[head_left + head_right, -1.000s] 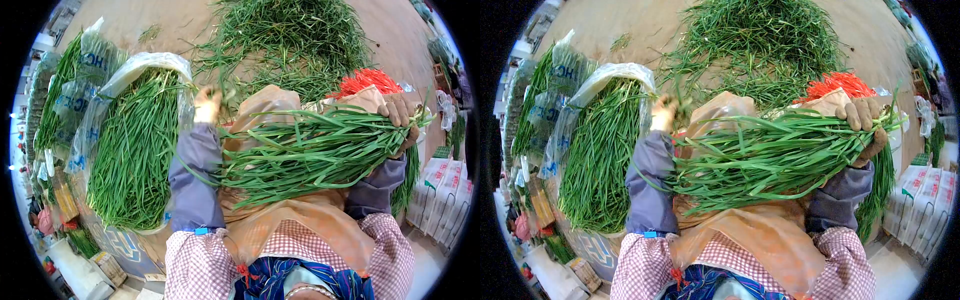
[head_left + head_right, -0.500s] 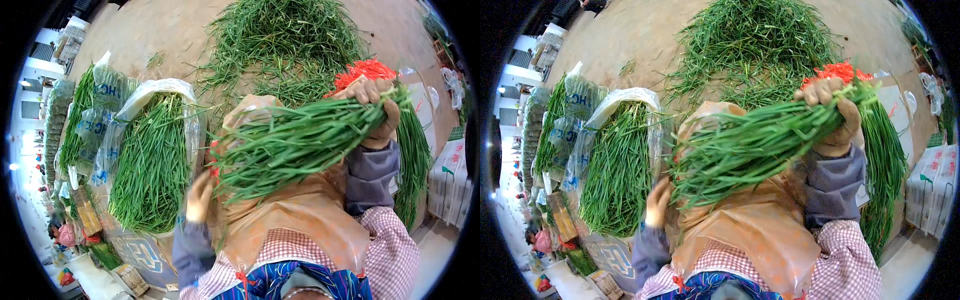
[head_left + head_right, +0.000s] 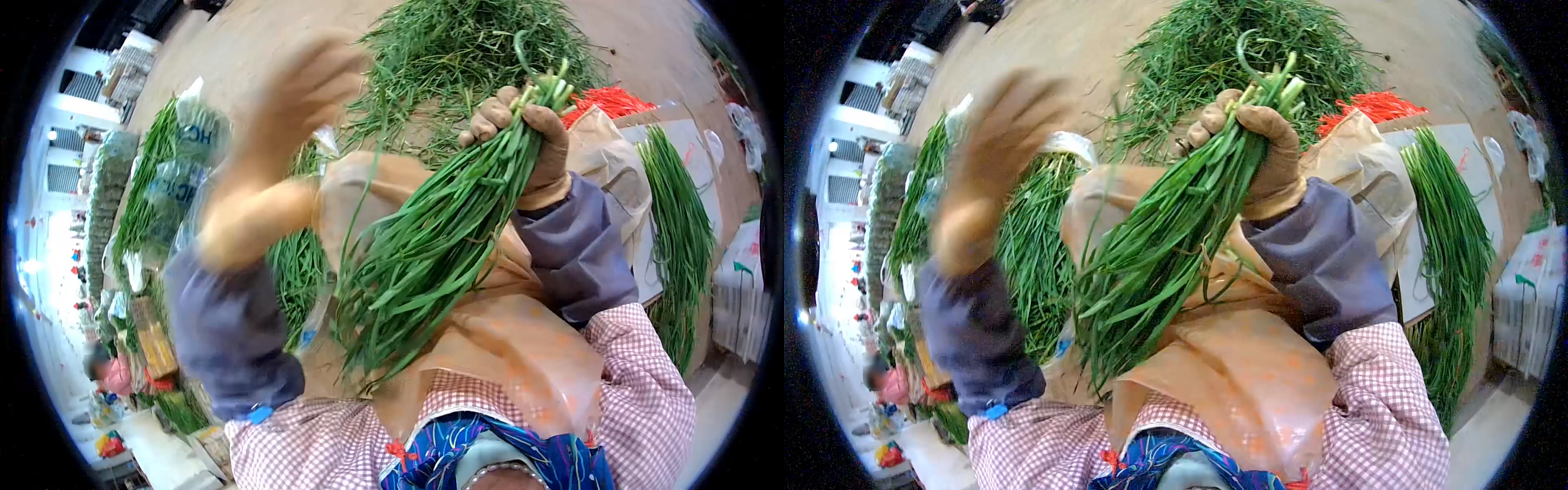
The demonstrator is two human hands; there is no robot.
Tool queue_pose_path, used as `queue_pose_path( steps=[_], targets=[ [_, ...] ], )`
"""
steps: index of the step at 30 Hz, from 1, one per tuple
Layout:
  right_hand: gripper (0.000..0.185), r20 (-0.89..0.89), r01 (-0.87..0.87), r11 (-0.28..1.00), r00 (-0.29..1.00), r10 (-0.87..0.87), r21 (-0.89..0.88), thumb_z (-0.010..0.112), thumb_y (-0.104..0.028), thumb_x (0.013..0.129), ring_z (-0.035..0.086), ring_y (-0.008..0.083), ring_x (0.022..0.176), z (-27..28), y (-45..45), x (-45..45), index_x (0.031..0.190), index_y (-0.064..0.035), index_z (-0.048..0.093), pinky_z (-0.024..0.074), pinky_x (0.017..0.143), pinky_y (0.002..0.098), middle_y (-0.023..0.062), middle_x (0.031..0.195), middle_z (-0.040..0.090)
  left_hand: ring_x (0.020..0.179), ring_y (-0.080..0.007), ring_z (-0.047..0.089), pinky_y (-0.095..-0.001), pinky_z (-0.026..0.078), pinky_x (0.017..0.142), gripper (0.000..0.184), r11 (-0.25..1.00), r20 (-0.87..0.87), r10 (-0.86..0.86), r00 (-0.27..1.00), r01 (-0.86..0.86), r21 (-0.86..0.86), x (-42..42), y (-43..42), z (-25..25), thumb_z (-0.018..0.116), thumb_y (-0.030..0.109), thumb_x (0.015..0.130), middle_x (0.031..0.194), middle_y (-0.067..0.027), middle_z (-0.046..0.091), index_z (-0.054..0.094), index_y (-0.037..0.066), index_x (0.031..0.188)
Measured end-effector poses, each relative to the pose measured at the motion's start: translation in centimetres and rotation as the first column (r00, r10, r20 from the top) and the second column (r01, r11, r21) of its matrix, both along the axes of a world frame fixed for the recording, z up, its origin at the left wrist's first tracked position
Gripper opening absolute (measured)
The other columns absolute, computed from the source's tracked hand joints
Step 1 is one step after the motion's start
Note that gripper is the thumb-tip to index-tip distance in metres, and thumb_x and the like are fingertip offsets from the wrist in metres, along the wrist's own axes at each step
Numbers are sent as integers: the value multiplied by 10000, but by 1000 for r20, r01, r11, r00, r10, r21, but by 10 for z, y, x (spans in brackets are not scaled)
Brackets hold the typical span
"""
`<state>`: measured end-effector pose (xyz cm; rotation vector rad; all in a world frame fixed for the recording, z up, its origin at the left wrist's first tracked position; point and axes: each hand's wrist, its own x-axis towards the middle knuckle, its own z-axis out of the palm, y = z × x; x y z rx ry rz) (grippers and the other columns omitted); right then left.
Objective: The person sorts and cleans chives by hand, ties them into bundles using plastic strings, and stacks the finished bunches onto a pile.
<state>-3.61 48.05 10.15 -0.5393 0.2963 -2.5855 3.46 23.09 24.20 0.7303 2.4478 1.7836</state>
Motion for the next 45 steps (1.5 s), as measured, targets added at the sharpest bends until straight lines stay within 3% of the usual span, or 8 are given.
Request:
queue_pose_path(
  steps=[5, 11, 17, 22, 29, 34, 35, 45],
  targets=[
    [194, 131, 40, 998, 990, -45, 39, 626, -230, 833, 603, 202, 827, -21, 19, -25, 951, -97, 547, 487, 874, 435, 15, 835, 581, 1323, -252, 384, -401, 331, 1085, 1155, 816, 518, -569, 638, 360, 453, -40, 54, -158, 565, 769, 743, 1472, -155, 342, 152, -10, 1490],
    [225, 296, -32, 986, 955, -17, 161, 639, -185, 814, 615, 249, 794, -82, 8, -55, 1001, -70, 592, 506, 812, 452, 63, 820, 592, 1317, -230, 370, -381, 286, 1112, 1246, 827, 763, -377, 525, -181, 533, 3, 49, -140, 433, 909, 647, 1480, -116, 332, 198, 28, 1495],
    [243, 496, -61, 938, 859, -125, 343, 665, -214, 858, 697, 254, 750, -112, -22, -62, 1033, -56, 606, 600, 633, 399, 104, 871, 685, 1102, -185, 553, -319, 446, 957, 768, 921, 870, -82, 487, -297, 253, 8, 67, -141, 755, 116, 780, 1250, -74, 547, 341, 58, 1425],
    [467, 598, -221, 941, 801, 25, 256, 665, -493, 842, 691, 231, 724, -135, -38, -35, 1031, -66, 648, 589, 660, 362, 104, 903, 705, 972, -170, 611, -303, 513, 843, 598, 881, 941, 18, 337, -450, 145, 1, 72, -155, 688, -31, 807, 1112, -65, 615, 422, 45, 1337],
    [441, 852, -483, 872, 487, 192, 80, 736, -424, 809, 660, 245, 863, -112, -79, 30, 1088, -96, 639, 552, 805, 426, 101, 977, 684, 813, -192, 670, -323, 580, 690, 419, 914, 993, 108, -48, -388, -118, -51, 48, -158, 665, 65, 861, 986, -101, 660, 490, 25, 1240],
    [502, 960, -505, 863, 249, 127, 17, 745, -409, 797, 644, 268, 895, -150, -103, 32, 1126, -54, 608, 530, 826, 408, 110, 1019, 668, 840, -183, 677, -344, 560, 760, 442, 948, 939, 281, -199, 211, -239, -93, 15, -217, 619, 380, 915, 1051, -75, 686, 610, 25, 1179],
    [543, 959, -519, 850, 277, 66, 92, 702, -482, 813, 646, 274, 920, -161, -107, 32, 1125, -47, 611, 522, 847, 411, 121, 1048, 673, 843, -182, 676, -328, 560, 746, 483, 974, 853, 203, -480, 13, -224, -96, 14, -227, 640, 432, 890, 1018, -74, 693, 627, 21, 1142],
    [474, 994, -550, 832, 32, 101, -67, 750, -377, 788, 653, 292, 736, -280, -122, 16, 1084, -25, 636, 545, 683, 453, 152, 972, 678, 865, -204, 678, -349, 569, 764, 548, 950, 872, -28, -488, -285, -129, -84, -19, -362, 688, 384, 864, 1066, -117, 671, 540, 3, 1229]
  ],
)
